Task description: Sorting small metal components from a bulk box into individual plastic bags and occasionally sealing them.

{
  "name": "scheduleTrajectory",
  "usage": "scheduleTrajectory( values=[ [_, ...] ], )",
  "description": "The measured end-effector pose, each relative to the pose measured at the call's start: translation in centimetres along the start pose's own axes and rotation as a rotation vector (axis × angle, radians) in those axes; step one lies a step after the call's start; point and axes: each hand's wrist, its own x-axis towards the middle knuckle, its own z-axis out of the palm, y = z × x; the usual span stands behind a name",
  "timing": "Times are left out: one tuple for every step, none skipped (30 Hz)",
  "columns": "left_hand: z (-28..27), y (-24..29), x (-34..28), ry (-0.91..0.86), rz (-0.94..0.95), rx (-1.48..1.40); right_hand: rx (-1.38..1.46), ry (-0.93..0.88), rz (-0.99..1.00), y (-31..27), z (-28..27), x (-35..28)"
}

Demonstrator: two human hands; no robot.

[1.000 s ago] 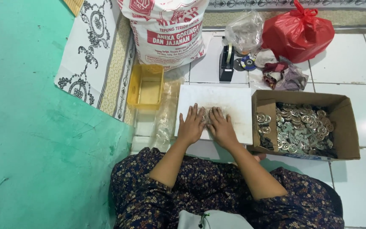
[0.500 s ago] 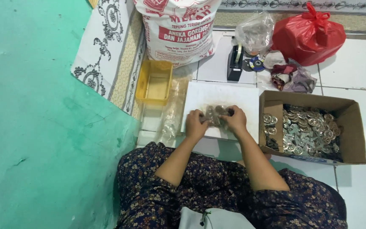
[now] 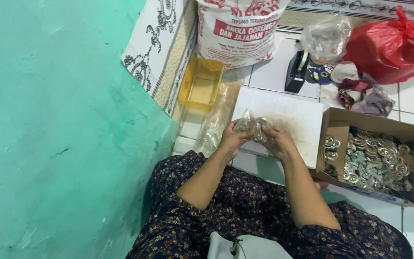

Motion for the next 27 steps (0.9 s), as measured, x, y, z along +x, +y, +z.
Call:
scheduleTrajectory(
  values=[
    [-0.6,0.0,0.6,0.006,0.003,-0.002,-0.003,-0.006,0.002,-1.1,1.1,-1.4],
    [-1.3,-0.1,1.1,-0.001,0.029,0.022,0.009,-0.062,0.006,-2.2,2.2,-2.9],
    [-1.9,-0.1,1.6,-0.007,0.054,0.047,0.022,-0.117,0.009,-3.2,3.2,-4.3],
    [-2.5,0.5,1.4,-0.006,0.053,0.046,0.021,-0.117,0.011,-2.7,3.3,-3.9],
    [-3.0,1.1,1.2,0.005,0.079,0.064,0.024,-0.136,-0.011,-2.2,3.3,-3.4],
    [-3.5,1.7,1.1,0.013,0.104,0.083,0.029,-0.153,-0.034,-1.8,3.3,-2.9],
    [-3.7,2.4,1.0,0.012,0.104,0.083,0.029,-0.152,-0.034,-1.5,3.5,-2.4],
    [-4.1,3.1,0.7,0.031,0.113,0.077,0.030,-0.171,-0.040,-1.1,3.9,-2.0],
    [-4.5,3.8,0.5,0.051,0.123,0.071,0.032,-0.190,-0.046,-0.7,4.3,-1.5],
    [-4.9,4.5,0.2,0.056,0.124,0.069,0.030,-0.194,-0.043,-0.6,5.0,-1.6],
    [-5.3,5.2,-0.2,0.095,0.121,0.034,0.035,-0.227,-0.032,-0.5,5.7,-1.6],
    [-5.7,5.9,-0.5,0.134,0.117,0.000,0.042,-0.258,-0.020,-0.4,6.4,-1.6],
    [-7.1,5.9,0.3,0.137,0.118,-0.001,0.040,-0.261,-0.018,-0.2,6.9,-1.5],
    [-8.5,5.9,1.2,0.136,0.104,-0.001,0.026,-0.270,0.000,0.0,7.5,-1.5],
    [-9.8,5.8,2.1,0.134,0.090,-0.001,0.012,-0.279,0.017,0.2,8.0,-1.4],
    [-10.4,6.3,1.9,0.138,0.089,-0.004,0.009,-0.280,0.020,0.8,8.2,-0.8],
    [-10.9,6.8,1.8,0.109,0.073,0.052,-0.010,-0.277,0.042,1.3,8.5,-0.1],
    [-11.5,7.4,1.7,0.081,0.059,0.110,-0.028,-0.276,0.064,1.9,8.8,0.6],
    [-12.1,7.5,1.8,0.084,0.059,0.107,-0.030,-0.278,0.066,1.8,9.6,0.2],
    [-12.9,7.7,1.8,0.107,0.070,0.111,-0.004,-0.285,0.097,1.7,10.4,-0.2],
    [-13.6,7.9,1.9,0.129,0.081,0.114,0.023,-0.291,0.128,1.6,11.2,-0.5],
    [-14.2,7.9,2.2,0.134,0.081,0.110,0.019,-0.293,0.132,2.4,11.5,0.4],
    [-14.8,7.9,2.4,0.175,0.090,0.131,-0.009,-0.295,0.129,3.2,11.8,1.4],
    [-15.4,7.8,2.5,0.216,0.097,0.153,-0.035,-0.295,0.128,4.1,12.1,2.2],
    [-15.9,7.6,2.9,0.221,0.094,0.151,-0.037,-0.296,0.134,4.0,13.0,2.0],
    [-16.5,7.5,3.3,0.263,0.110,0.193,-0.124,-0.262,0.111,3.9,14.1,1.8],
    [-17.1,7.3,3.6,0.306,0.126,0.234,-0.211,-0.228,0.087,3.7,15.1,1.6]
  ],
)
